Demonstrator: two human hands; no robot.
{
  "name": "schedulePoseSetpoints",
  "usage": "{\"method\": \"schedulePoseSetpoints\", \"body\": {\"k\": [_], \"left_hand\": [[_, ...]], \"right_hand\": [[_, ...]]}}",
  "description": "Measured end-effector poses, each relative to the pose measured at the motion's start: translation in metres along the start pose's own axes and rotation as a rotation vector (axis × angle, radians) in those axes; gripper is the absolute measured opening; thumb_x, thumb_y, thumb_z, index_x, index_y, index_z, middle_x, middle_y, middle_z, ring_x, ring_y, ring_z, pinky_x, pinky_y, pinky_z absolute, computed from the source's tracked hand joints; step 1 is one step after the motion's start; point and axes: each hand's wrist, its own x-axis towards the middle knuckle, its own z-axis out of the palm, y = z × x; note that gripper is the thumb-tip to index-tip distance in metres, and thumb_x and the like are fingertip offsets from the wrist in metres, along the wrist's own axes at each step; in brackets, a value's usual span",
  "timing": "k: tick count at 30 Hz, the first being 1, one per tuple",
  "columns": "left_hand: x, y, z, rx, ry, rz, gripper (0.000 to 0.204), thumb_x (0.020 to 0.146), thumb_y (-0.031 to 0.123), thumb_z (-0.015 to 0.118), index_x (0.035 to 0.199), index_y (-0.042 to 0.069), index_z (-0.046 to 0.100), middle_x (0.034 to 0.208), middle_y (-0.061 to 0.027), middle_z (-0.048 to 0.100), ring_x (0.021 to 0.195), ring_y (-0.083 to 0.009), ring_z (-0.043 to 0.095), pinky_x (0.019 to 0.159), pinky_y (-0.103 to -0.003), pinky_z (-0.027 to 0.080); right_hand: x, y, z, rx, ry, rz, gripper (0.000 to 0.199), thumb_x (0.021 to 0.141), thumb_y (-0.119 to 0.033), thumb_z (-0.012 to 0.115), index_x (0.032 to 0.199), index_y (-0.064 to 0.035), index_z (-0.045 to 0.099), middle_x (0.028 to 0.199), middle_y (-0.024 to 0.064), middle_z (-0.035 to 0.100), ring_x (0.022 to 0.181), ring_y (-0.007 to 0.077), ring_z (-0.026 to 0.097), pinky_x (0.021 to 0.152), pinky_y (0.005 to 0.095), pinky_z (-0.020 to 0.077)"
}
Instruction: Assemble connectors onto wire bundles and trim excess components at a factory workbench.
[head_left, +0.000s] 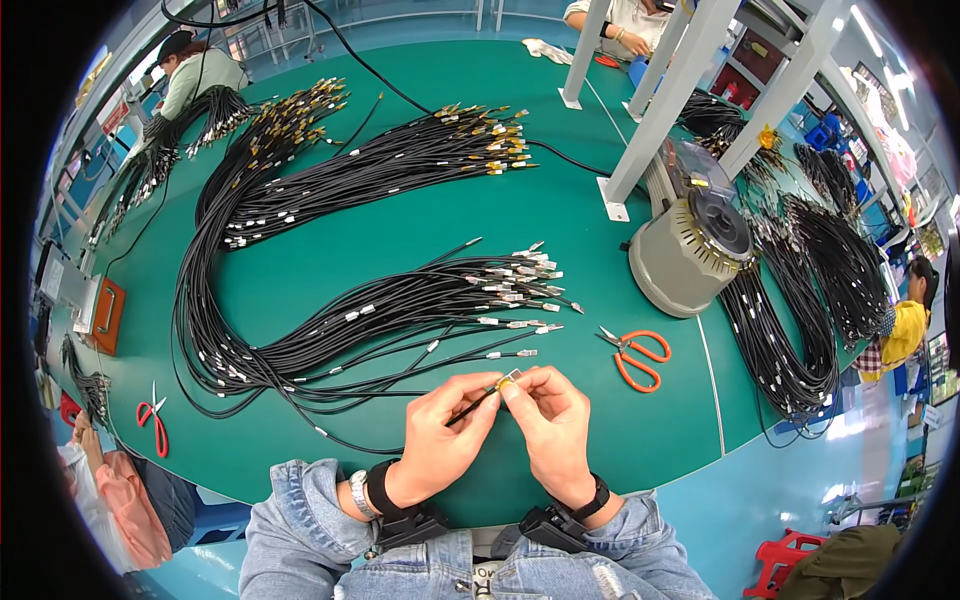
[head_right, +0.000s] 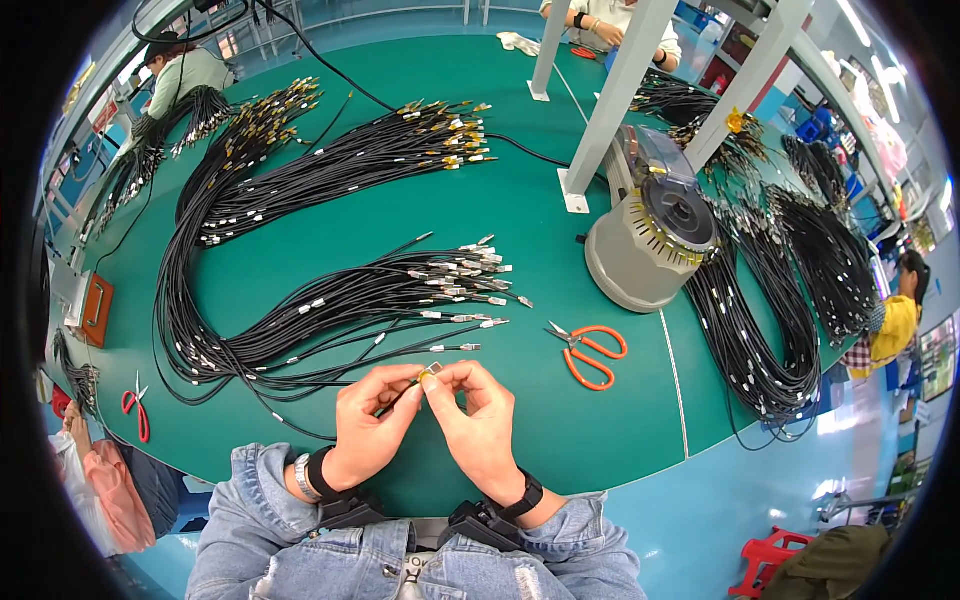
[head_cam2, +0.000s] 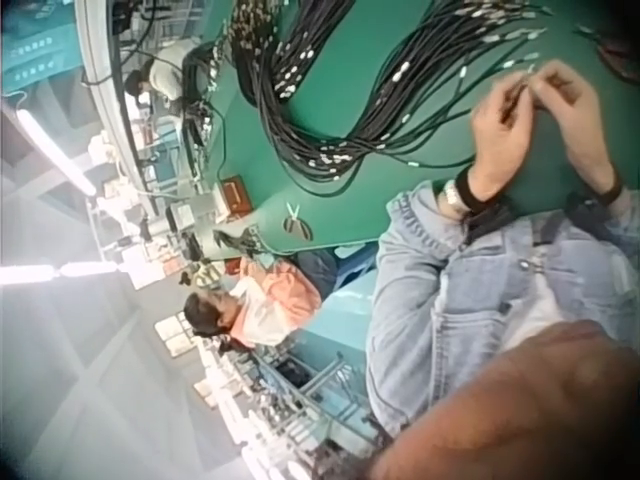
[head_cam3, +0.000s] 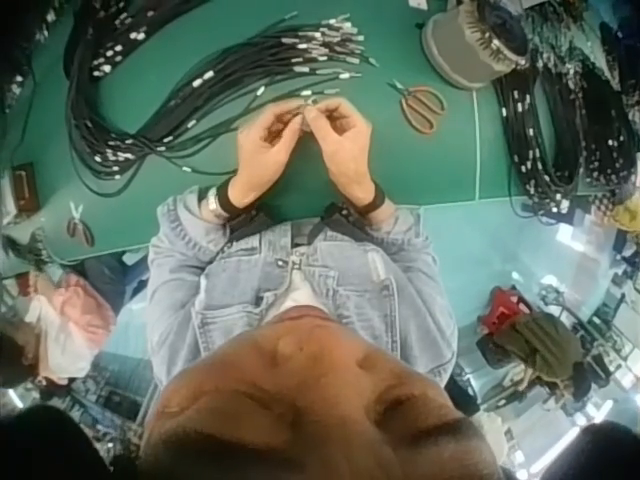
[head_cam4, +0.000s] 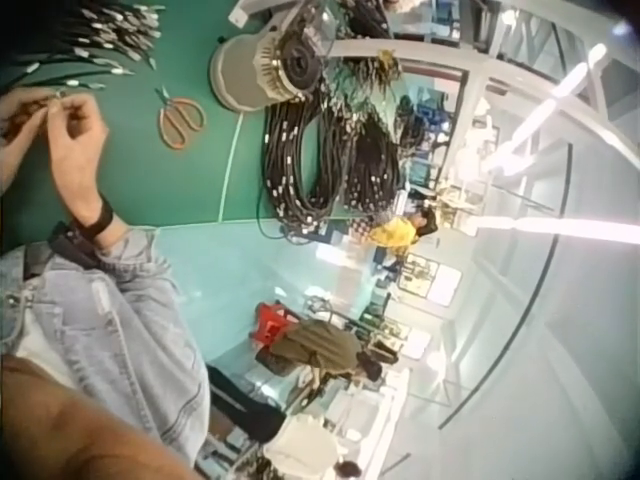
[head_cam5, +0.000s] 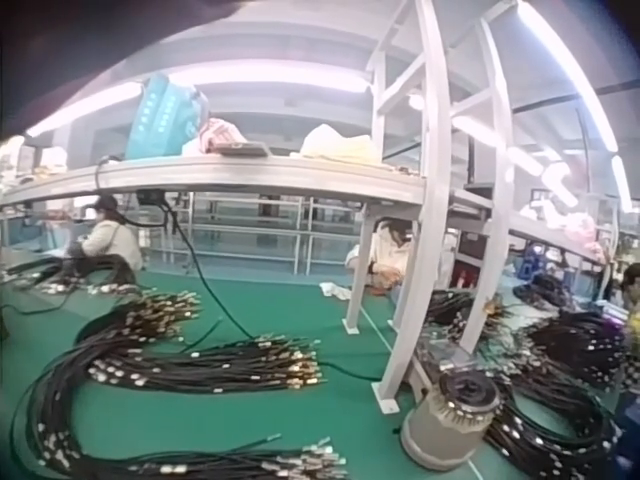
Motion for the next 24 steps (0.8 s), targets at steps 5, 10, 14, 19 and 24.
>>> {"method": "schedulePoseSetpoints", "body": {"k": [5, 10, 14, 19, 24], "left_hand": [[0.004, 0.003, -0.002, 0.293, -0.013, 0.266, 0.033, 0.077, -0.007, 0.062, 0.107, 0.006, 0.061, 0.068, -0.0043, 0.060, 0.050, -0.0099, 0.052, 0.043, -0.024, 0.041], [0.006, -0.008, -0.008, 0.500, -0.080, 0.543, 0.041, 0.073, -0.006, 0.064, 0.112, 0.007, 0.060, 0.067, -0.0062, 0.059, 0.048, -0.0166, 0.053, 0.041, -0.027, 0.043], [0.007, -0.003, -0.006, 0.525, -0.049, 0.508, 0.039, 0.074, -0.005, 0.065, 0.112, 0.005, 0.059, 0.065, -0.0056, 0.059, 0.047, -0.0160, 0.053, 0.041, -0.027, 0.042], [0.006, -0.003, -0.004, 0.491, -0.001, 0.447, 0.037, 0.075, -0.004, 0.066, 0.110, 0.003, 0.060, 0.064, -0.0055, 0.058, 0.046, -0.0155, 0.052, 0.041, -0.027, 0.042], [0.005, -0.006, -0.003, 0.415, 0.039, 0.388, 0.032, 0.075, -0.007, 0.064, 0.106, 0.002, 0.063, 0.060, -0.0042, 0.055, 0.044, -0.0091, 0.047, 0.041, -0.022, 0.037]], "right_hand": [[0.001, -0.001, -0.003, 0.007, -0.008, 0.007, 0.003, 0.085, -0.001, 0.060, 0.084, -0.0001, 0.057, 0.086, 0.0014, 0.057, 0.078, 0.0070, 0.054, 0.072, 0.0206, 0.0442], [0.001, -0.002, -0.003, 0.006, -0.009, -0.009, 0.004, 0.084, -0.001, 0.061, 0.083, 0.0002, 0.057, 0.084, 0.0010, 0.058, 0.077, 0.0066, 0.053, 0.071, 0.0207, 0.0436], [0.001, -0.005, -0.003, -0.010, -0.003, -0.003, 0.005, 0.082, -0.002, 0.062, 0.083, 0.0013, 0.058, 0.080, 0.0007, 0.059, 0.074, 0.0064, 0.051, 0.068, 0.0209, 0.0428], [0.000, -0.007, -0.003, -0.020, -0.022, 0.003, 0.005, 0.083, -0.002, 0.062, 0.085, 0.0019, 0.060, 0.082, 0.0010, 0.061, 0.075, 0.0064, 0.052, 0.070, 0.0211, 0.0428], [-0.001, -0.006, -0.005, -0.015, -0.036, 0.018, 0.006, 0.083, -0.003, 0.061, 0.087, 0.0023, 0.061, 0.084, 0.0015, 0.061, 0.076, 0.0065, 0.052, 0.070, 0.0214, 0.0427]]}}
